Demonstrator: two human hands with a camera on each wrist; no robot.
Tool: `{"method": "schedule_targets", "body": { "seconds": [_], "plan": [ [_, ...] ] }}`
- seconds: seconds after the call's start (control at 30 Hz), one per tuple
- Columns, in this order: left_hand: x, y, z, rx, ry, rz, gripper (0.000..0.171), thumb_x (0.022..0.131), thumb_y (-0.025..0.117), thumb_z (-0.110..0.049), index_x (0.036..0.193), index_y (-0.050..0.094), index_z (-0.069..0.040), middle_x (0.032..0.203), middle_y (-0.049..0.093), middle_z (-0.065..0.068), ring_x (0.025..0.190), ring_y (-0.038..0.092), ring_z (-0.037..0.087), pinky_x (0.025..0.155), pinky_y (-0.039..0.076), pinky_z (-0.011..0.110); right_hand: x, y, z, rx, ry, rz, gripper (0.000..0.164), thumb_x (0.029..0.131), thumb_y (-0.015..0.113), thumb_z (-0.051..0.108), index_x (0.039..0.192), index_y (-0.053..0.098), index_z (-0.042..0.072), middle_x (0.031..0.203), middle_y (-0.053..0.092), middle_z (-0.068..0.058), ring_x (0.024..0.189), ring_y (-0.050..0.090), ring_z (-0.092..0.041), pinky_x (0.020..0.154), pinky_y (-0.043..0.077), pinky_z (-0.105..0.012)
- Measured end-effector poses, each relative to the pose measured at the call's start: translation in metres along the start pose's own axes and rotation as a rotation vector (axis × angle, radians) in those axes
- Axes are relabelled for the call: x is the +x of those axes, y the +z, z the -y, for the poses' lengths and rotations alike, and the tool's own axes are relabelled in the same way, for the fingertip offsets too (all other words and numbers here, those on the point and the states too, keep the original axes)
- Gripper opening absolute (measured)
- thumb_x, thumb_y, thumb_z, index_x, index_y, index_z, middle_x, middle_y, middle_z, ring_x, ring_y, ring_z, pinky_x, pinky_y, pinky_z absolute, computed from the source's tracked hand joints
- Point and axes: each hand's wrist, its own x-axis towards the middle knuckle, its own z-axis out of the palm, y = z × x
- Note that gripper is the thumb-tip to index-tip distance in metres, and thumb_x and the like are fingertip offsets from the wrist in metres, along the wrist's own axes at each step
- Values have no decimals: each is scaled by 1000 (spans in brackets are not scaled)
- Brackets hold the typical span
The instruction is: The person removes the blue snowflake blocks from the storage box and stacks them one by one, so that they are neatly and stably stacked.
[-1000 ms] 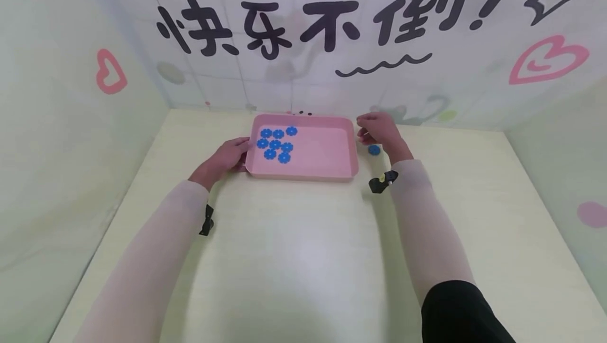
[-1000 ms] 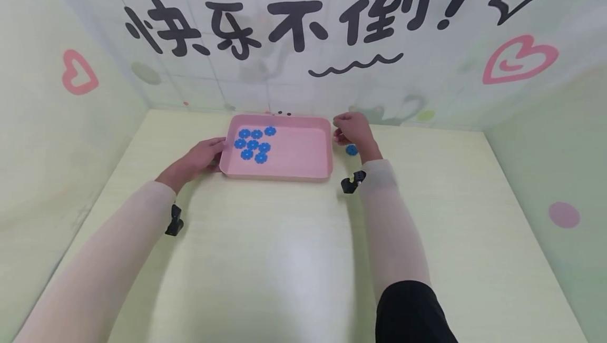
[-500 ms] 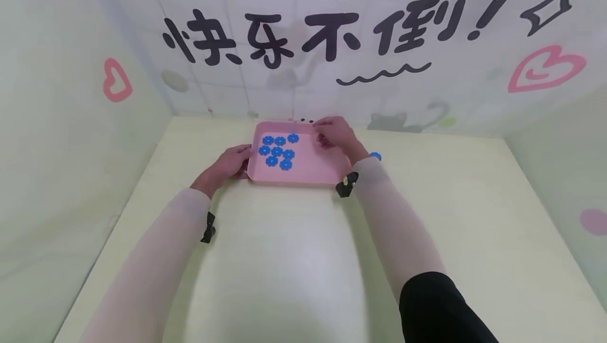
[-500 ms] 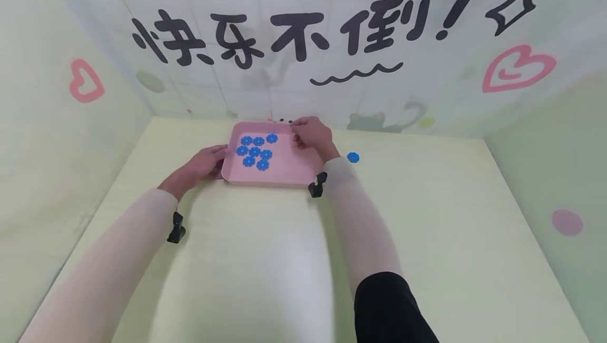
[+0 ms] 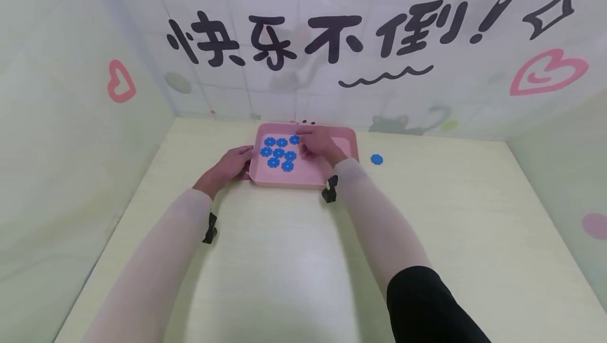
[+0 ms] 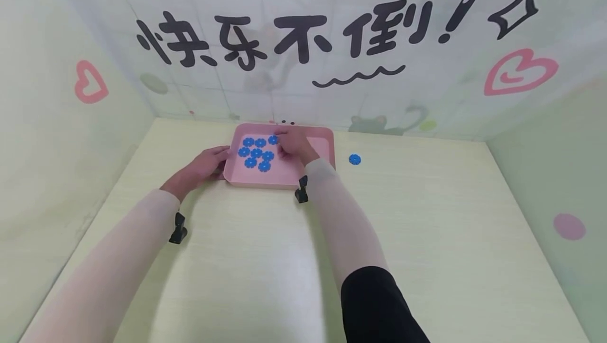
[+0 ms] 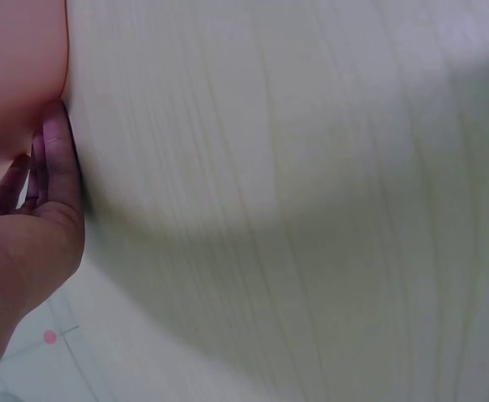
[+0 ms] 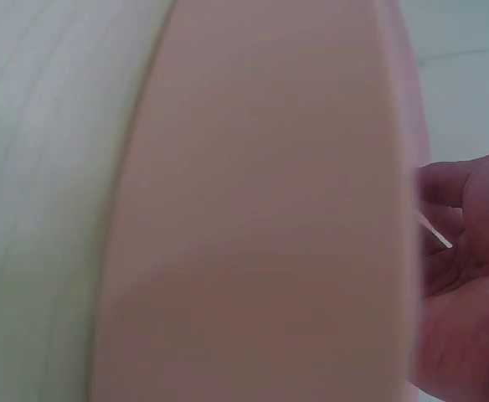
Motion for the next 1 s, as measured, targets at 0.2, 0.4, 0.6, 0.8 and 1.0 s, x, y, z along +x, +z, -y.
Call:
{"method": "schedule_targets", "body": {
  "seconds": [0.2, 0.4, 0.6, 0.8, 1.0],
  "plan": [
    [-1, 2, 0, 4, 4, 10, 53, 106, 36, -38, 155, 29, -19, 105, 56, 12, 89, 54, 21, 70, 51, 23, 3, 7, -5, -98, -29, -17, 40, 96, 42, 7, 130, 61, 18, 84, 61, -10, 60, 53, -19, 53, 43, -24],
    [-1, 1, 0, -4, 11, 11, 52, 106, 36, -36, 155, 28, -18, 107, 56, 12, 90, 53, 21, 72, 52, 23, 0, 8, -1, -148, -13, -35, 36, 94, 47, 9, 126, 64, 16, 103, 60, -9, 71, 56, -22, 55, 43, -26],
    [-1, 0, -1, 0, 15, 8, 52, 107, 35, -36, 155, 28, -19, 107, 55, 12, 92, 52, 21, 72, 51, 22, 3, 11, -2, -129, 33, -61, 21, 96, 59, 12, 116, 63, 10, 82, 61, -9, 65, 58, -20, 56, 45, -24],
    [0, -2, -1, 1, 11, 9, 52, 107, 34, -37, 155, 28, -20, 108, 55, 13, 91, 53, 20, 74, 52, 23, 1, 13, 3, -126, 68, -70, 25, 96, 60, 12, 121, 63, 9, 88, 63, -9, 64, 58, -19, 55, 46, -23],
    [1, -2, 1, -2, 13, 7, 51, 106, 34, -37, 155, 28, -20, 108, 55, 13, 91, 53, 21, 75, 53, 25, 3, 14, 4, -160, 120, -85, 15, 94, 64, 16, 86, 65, 3, 67, 54, -6, 60, 55, -19, 56, 43, -24]
  ]
}}
